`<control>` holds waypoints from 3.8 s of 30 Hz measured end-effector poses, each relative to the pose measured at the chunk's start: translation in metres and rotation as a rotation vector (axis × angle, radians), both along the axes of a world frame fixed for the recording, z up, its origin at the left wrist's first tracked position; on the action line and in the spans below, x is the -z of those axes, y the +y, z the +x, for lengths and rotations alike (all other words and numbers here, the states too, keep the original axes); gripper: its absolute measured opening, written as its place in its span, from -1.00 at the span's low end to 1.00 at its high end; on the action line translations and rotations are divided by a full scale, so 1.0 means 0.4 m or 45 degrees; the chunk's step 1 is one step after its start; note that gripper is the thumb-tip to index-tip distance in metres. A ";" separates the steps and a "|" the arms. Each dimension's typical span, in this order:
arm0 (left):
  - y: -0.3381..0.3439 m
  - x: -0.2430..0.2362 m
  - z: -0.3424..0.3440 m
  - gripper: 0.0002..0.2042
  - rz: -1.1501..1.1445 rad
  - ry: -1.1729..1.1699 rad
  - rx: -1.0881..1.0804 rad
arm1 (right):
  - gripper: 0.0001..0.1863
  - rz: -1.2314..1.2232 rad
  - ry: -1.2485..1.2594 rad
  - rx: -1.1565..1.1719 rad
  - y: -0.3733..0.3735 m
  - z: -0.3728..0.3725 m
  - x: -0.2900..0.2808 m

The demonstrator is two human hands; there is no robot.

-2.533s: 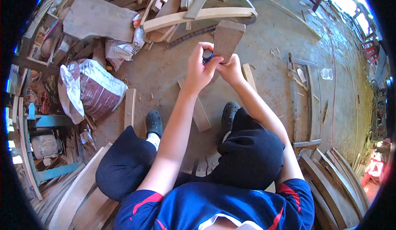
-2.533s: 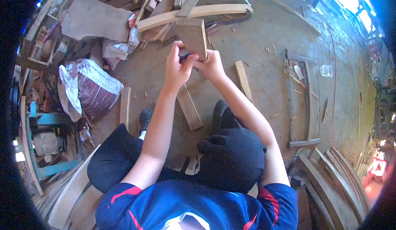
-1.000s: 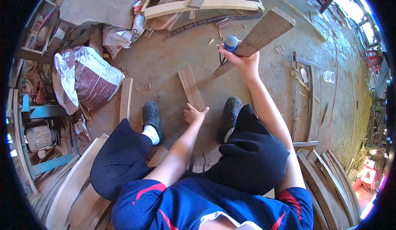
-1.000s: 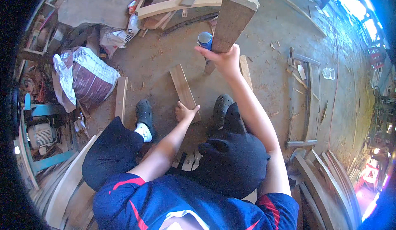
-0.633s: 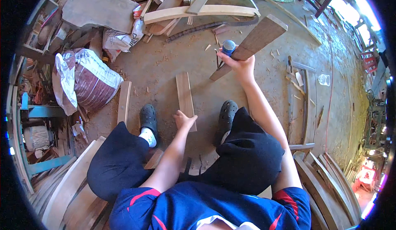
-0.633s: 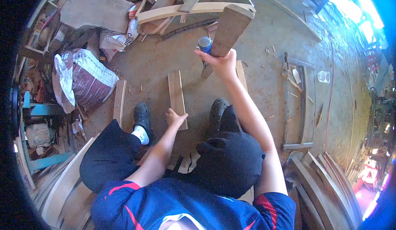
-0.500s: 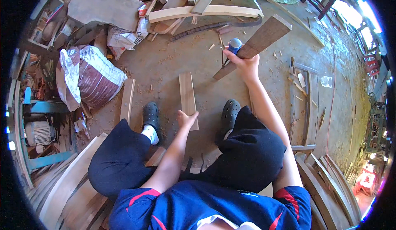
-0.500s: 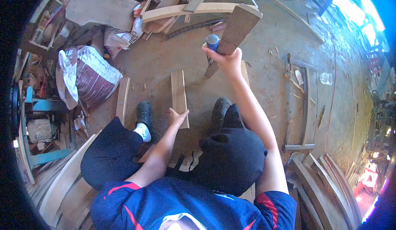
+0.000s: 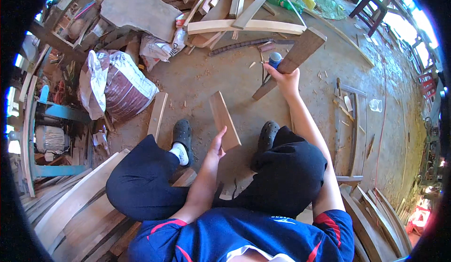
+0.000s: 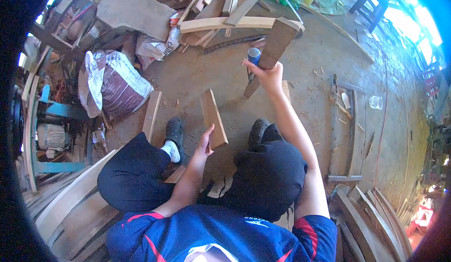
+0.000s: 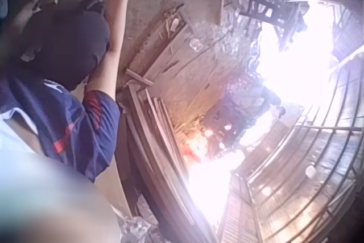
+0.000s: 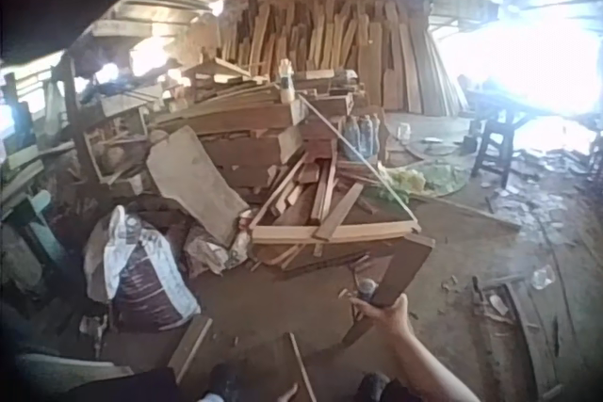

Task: Shaving thin strips from a piece of wood using a manual blade.

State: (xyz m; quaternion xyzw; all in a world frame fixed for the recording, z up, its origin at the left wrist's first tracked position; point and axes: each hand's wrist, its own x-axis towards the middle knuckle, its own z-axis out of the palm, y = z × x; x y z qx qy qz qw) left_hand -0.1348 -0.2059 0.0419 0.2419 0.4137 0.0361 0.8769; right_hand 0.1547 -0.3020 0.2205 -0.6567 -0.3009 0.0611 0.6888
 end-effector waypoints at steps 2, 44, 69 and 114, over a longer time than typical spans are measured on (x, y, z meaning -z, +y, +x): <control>0.006 -0.029 0.017 -0.51 0.230 -0.025 0.061 | -0.81 0.035 0.010 0.003 -0.002 0.000 0.001; -0.169 -0.316 -0.105 -0.34 -0.599 0.386 -0.340 | -0.79 -0.073 -0.058 0.031 0.018 -0.014 0.004; -0.081 -0.408 -0.080 -0.34 0.315 0.223 0.374 | -0.73 -0.135 0.034 -0.071 -0.012 0.010 0.029; 0.066 0.187 0.076 0.07 2.179 1.163 0.966 | -0.62 0.002 0.000 -0.046 -0.038 0.013 0.052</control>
